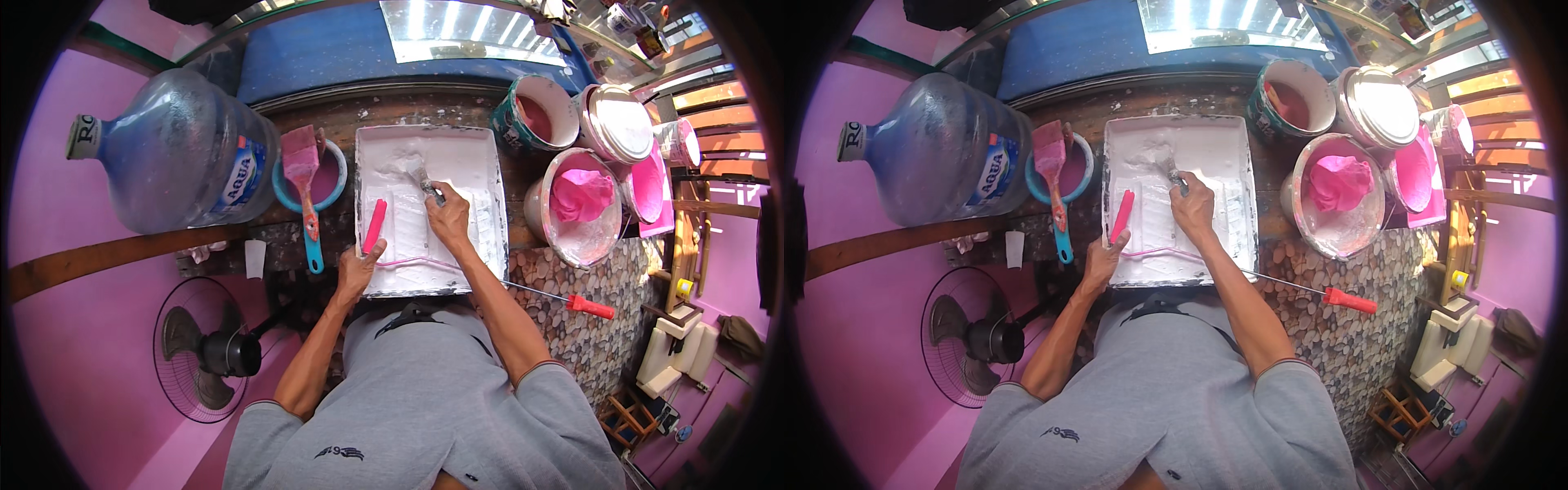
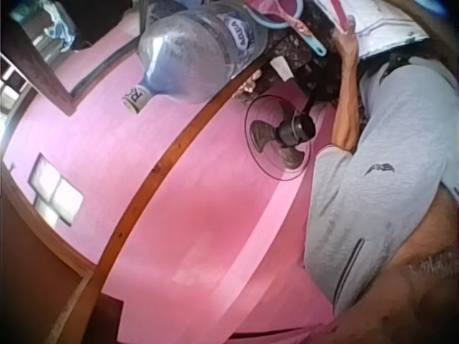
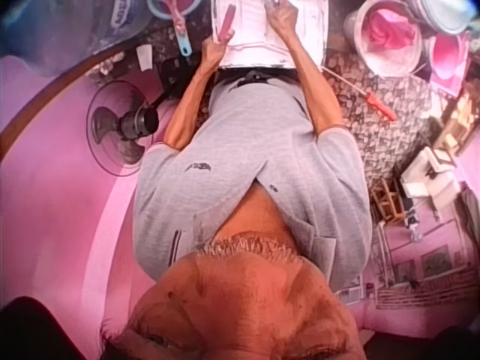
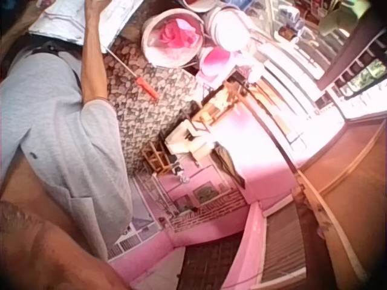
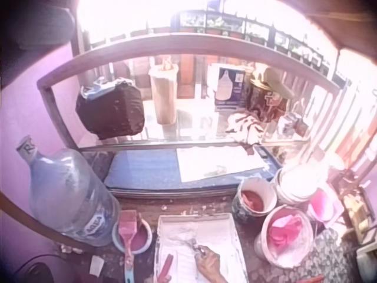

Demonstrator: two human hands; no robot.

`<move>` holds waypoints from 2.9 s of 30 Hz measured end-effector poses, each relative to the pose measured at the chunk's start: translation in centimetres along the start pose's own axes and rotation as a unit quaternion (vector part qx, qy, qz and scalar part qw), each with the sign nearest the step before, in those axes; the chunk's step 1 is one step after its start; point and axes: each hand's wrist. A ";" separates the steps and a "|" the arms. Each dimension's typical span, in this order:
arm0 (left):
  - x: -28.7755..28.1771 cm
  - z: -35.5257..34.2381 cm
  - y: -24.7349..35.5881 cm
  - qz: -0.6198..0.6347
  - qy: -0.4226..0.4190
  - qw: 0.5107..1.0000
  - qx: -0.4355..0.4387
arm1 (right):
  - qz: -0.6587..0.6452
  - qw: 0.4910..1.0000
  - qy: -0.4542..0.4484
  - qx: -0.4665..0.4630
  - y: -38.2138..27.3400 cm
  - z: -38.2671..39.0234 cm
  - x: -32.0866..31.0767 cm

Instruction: The person uses a scraper to remove excess paint from a paint tray and a paint roller, then uses a cloth to wipe the tray and tools.

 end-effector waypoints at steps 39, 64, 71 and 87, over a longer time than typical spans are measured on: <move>-0.3 0.4 1.4 -0.022 -0.018 1.000 -0.011 | -0.069 0.990 0.009 0.119 -1.7 0.2 2.9; 0.2 -0.3 0.1 -0.023 -0.015 1.000 -0.002 | -0.014 0.991 0.118 0.053 2.9 1.8 -4.1; 0.0 -0.4 -0.1 -0.041 -0.010 0.999 -0.012 | 0.013 0.992 0.121 0.029 3.4 1.7 -5.2; -0.1 -0.4 -0.2 -0.039 0.003 0.999 0.012 | 0.025 0.994 0.091 0.049 3.6 1.1 -5.8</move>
Point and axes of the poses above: each hand's wrist, its own z-axis away from the middle knuckle, its own x-axis out of the palm, y = z × x, and after that the axes turned 1 degree about -z, right-handed
